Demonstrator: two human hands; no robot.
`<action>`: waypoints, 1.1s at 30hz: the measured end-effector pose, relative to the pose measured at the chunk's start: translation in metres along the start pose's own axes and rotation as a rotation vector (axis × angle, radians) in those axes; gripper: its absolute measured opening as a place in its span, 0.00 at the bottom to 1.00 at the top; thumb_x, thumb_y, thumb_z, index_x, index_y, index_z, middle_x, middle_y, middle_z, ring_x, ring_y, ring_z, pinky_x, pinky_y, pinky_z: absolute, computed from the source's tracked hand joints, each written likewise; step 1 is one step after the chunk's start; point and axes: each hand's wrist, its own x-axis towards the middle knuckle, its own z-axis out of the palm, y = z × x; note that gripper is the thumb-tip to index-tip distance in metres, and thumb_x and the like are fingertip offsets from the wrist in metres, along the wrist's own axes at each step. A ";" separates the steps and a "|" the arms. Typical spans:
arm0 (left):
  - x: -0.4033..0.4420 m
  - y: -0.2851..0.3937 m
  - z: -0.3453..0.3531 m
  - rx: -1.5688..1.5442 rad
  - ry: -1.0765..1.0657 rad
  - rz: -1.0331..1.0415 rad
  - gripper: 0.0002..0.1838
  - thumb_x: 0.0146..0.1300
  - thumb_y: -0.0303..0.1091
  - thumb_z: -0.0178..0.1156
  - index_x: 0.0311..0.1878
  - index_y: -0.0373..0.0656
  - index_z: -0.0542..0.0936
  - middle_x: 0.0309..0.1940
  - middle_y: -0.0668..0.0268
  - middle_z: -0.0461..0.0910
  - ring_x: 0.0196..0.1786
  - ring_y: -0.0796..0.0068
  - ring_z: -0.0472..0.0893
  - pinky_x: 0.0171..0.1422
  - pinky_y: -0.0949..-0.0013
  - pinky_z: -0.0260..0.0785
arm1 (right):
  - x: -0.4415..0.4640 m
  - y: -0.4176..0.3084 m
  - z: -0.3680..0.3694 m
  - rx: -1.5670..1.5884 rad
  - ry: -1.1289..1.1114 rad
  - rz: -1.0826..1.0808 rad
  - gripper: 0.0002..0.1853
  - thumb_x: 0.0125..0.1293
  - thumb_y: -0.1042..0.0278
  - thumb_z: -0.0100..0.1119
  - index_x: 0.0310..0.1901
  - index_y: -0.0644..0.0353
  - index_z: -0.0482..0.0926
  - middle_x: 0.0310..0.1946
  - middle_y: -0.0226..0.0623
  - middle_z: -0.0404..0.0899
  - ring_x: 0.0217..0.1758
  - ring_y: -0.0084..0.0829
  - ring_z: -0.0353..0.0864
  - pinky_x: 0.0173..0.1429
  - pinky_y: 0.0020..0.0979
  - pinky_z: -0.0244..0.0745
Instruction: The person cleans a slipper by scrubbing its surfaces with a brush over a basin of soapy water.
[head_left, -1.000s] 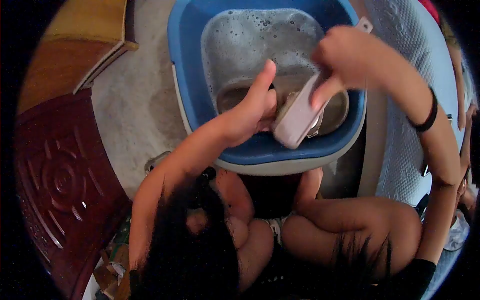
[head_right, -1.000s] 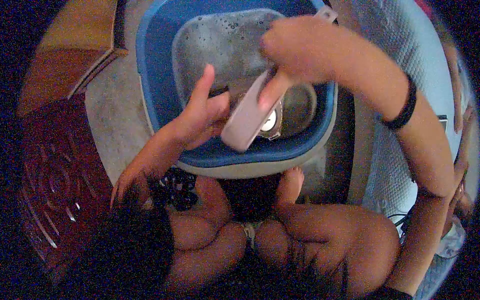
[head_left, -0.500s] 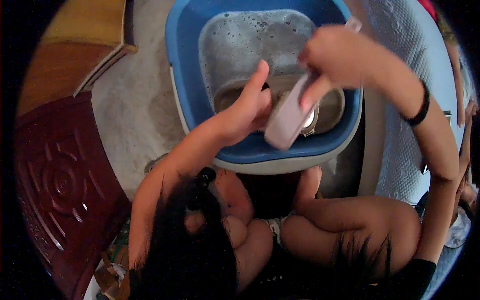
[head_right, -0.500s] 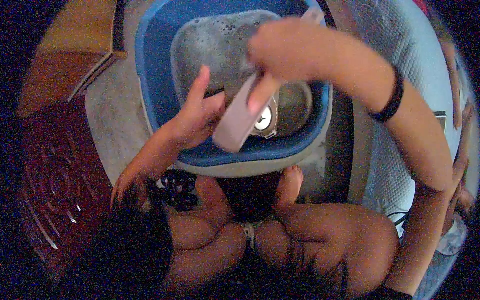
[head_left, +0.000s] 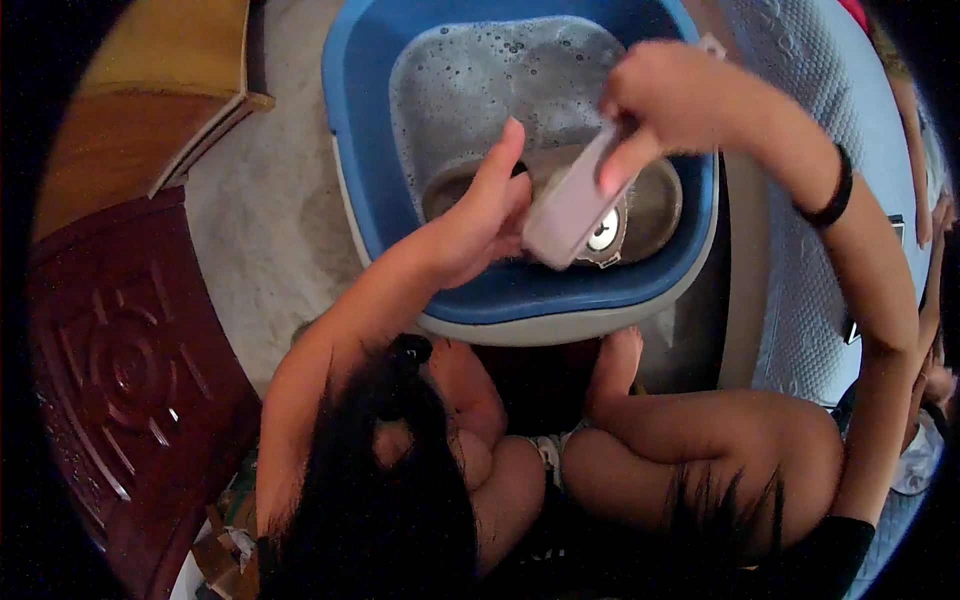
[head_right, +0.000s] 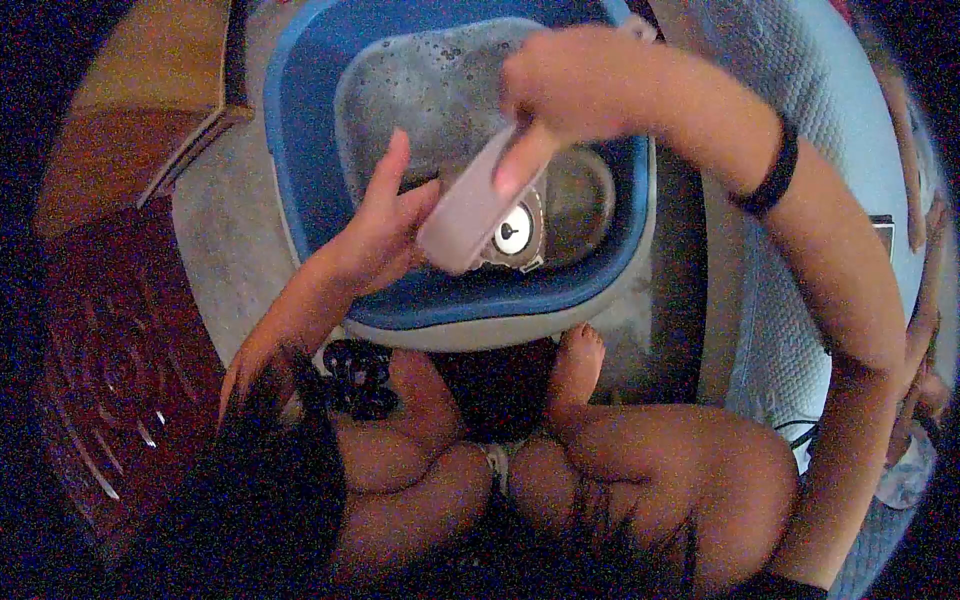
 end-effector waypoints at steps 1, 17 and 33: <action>0.000 0.001 0.000 -0.010 -0.027 0.010 0.56 0.53 0.79 0.18 0.69 0.38 0.52 0.66 0.56 0.60 0.67 0.61 0.62 0.71 0.61 0.49 | -0.001 -0.011 0.007 -0.018 0.042 -0.075 0.37 0.41 0.27 0.57 0.19 0.64 0.77 0.15 0.44 0.74 0.24 0.47 0.77 0.30 0.39 0.71; 0.002 0.004 0.005 -0.003 -0.006 -0.037 0.56 0.53 0.79 0.18 0.68 0.37 0.54 0.63 0.58 0.65 0.63 0.63 0.67 0.68 0.63 0.54 | -0.004 -0.025 0.007 0.023 -0.028 -0.022 0.39 0.38 0.24 0.58 0.20 0.65 0.76 0.16 0.45 0.74 0.25 0.46 0.78 0.29 0.39 0.71; 0.008 0.002 -0.002 0.021 -0.072 -0.026 0.57 0.51 0.80 0.19 0.67 0.38 0.57 0.61 0.58 0.67 0.63 0.66 0.67 0.66 0.65 0.57 | 0.001 -0.030 0.006 -0.020 -0.043 -0.009 0.40 0.37 0.24 0.58 0.21 0.65 0.77 0.16 0.46 0.74 0.24 0.46 0.77 0.28 0.39 0.71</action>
